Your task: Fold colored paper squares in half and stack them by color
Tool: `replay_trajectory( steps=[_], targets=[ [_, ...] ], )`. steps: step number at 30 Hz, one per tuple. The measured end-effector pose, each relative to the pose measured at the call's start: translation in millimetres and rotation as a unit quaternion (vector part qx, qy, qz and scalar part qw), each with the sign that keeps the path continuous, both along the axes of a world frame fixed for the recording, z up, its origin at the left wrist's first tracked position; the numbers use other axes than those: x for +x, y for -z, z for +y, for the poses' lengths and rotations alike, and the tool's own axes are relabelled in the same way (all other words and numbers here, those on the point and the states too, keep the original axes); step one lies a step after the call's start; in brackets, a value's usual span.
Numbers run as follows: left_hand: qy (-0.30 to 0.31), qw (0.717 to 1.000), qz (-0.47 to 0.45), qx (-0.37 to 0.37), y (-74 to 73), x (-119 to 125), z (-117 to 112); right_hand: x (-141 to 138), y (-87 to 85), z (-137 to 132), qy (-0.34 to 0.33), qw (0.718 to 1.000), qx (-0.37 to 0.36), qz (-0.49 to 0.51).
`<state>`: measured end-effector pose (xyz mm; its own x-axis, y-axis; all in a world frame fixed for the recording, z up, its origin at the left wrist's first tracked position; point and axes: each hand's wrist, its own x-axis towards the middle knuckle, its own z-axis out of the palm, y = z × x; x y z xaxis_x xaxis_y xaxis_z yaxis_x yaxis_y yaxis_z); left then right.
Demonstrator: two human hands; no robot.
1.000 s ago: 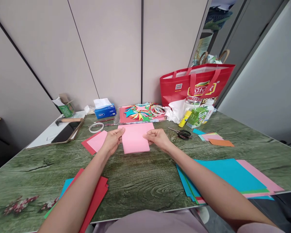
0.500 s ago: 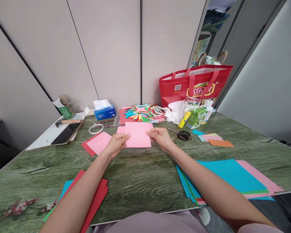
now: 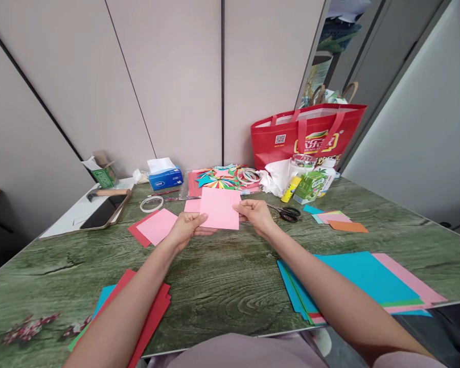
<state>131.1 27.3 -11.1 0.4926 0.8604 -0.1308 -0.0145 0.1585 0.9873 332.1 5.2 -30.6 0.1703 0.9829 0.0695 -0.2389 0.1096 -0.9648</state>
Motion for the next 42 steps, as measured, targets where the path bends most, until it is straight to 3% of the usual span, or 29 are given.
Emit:
replay_trajectory(
  steps=[11, 16, 23, 36, 38, 39, 42],
  targets=[
    [0.081, 0.993, -0.067, -0.048, 0.9, 3.0, -3.2, -4.1, 0.6, -2.3, -0.007, 1.0, -0.019, 0.004],
    [0.042, 0.994, -0.093, -0.043, 3.9, 4.3, -2.6, -10.4, 1.2, -3.4, 0.001, 0.999, 0.013, -0.031],
    [0.009, 0.998, -0.042, -0.052, 1.4, 1.8, -1.0, -7.0, 4.2, 0.1, 0.022, 0.998, 0.024, -0.046],
    [-0.099, 0.982, 0.017, 0.158, 4.7, 8.1, -1.3, -5.3, 10.8, 4.3, 0.039, 0.994, 0.069, -0.076],
    [-0.129, 0.957, 0.07, 0.251, 6.8, 6.0, 0.1, -3.7, 11.0, 3.2, 0.093, 0.978, 0.123, -0.142],
    [-0.144, 0.93, 0.114, 0.317, 8.2, 4.5, 0.6, -3.3, 9.8, 1.2, 0.133, 0.959, 0.16, -0.194],
    [-0.146, 0.8, 0.243, 0.529, 13.1, 0.7, -0.1, -4.9, 1.5, -9.9, 0.241, 0.851, 0.282, -0.373]
  ],
)
